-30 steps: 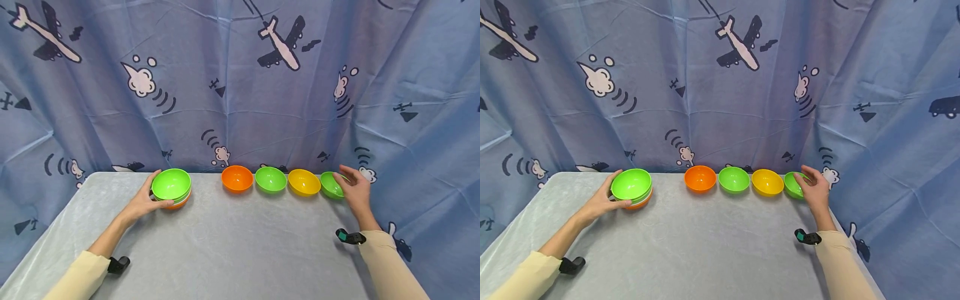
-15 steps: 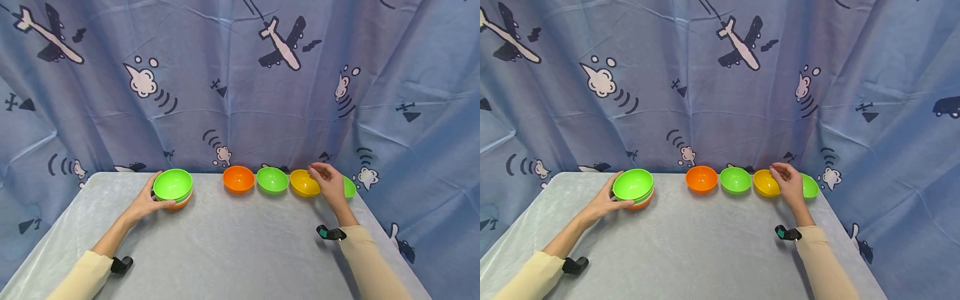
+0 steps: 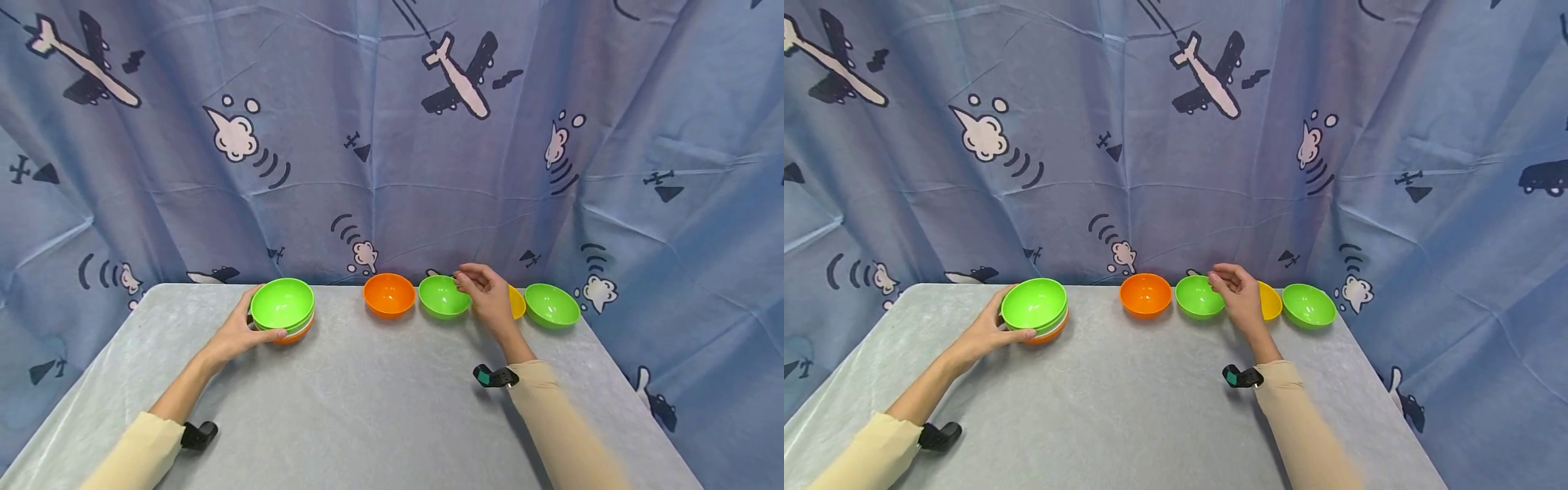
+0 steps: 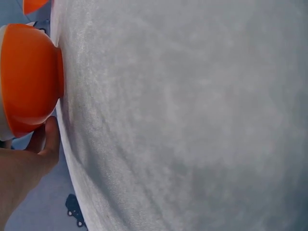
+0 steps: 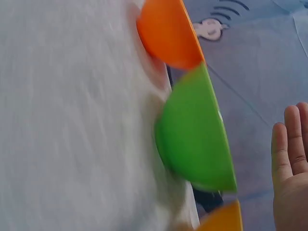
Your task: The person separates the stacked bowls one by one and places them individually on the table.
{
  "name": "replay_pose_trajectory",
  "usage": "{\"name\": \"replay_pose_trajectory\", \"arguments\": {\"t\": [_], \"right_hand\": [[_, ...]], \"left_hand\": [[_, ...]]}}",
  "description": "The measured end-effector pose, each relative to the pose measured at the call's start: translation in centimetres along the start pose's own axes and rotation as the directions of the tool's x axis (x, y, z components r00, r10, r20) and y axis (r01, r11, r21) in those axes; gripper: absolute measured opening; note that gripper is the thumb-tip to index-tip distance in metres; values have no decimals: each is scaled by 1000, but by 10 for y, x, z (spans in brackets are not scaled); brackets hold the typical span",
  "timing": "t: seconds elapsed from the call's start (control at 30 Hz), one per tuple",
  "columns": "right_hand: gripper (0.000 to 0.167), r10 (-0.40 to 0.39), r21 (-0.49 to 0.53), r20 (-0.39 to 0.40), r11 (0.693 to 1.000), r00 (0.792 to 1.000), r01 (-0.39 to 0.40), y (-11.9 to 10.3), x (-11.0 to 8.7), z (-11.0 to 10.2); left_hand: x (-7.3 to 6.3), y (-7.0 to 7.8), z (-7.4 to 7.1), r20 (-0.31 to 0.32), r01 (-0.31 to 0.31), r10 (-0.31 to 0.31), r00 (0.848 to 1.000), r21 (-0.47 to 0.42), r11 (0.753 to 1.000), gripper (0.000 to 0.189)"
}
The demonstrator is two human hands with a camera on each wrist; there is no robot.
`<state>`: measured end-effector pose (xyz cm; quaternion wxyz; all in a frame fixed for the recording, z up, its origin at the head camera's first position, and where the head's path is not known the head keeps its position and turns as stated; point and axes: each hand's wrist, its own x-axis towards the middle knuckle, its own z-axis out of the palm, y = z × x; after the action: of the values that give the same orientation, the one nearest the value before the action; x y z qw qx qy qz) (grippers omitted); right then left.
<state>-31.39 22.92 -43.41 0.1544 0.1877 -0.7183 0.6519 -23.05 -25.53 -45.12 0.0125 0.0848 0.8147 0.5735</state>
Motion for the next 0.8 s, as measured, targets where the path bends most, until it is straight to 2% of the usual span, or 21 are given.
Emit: {"name": "replay_pose_trajectory", "arguments": {"t": [0.23, 0.5, 0.8], "right_hand": [[34, 33, 81, 54, 996, 998, -37, 2, 4, 43], [29, 39, 119, 110, 991, 993, -52, -6, 7, 84], [32, 66, 142, 217, 985, 974, -99, -9, 6, 129]], "left_hand": [[0, -1, 0, 1, 20, -20, 1000, -6, 1000, 105], [1, 4, 2, 1, 26, -26, 1000, 1, 1000, 104], [0, 1, 0, 12, 49, -49, 999, -5, 999, 106]]}}
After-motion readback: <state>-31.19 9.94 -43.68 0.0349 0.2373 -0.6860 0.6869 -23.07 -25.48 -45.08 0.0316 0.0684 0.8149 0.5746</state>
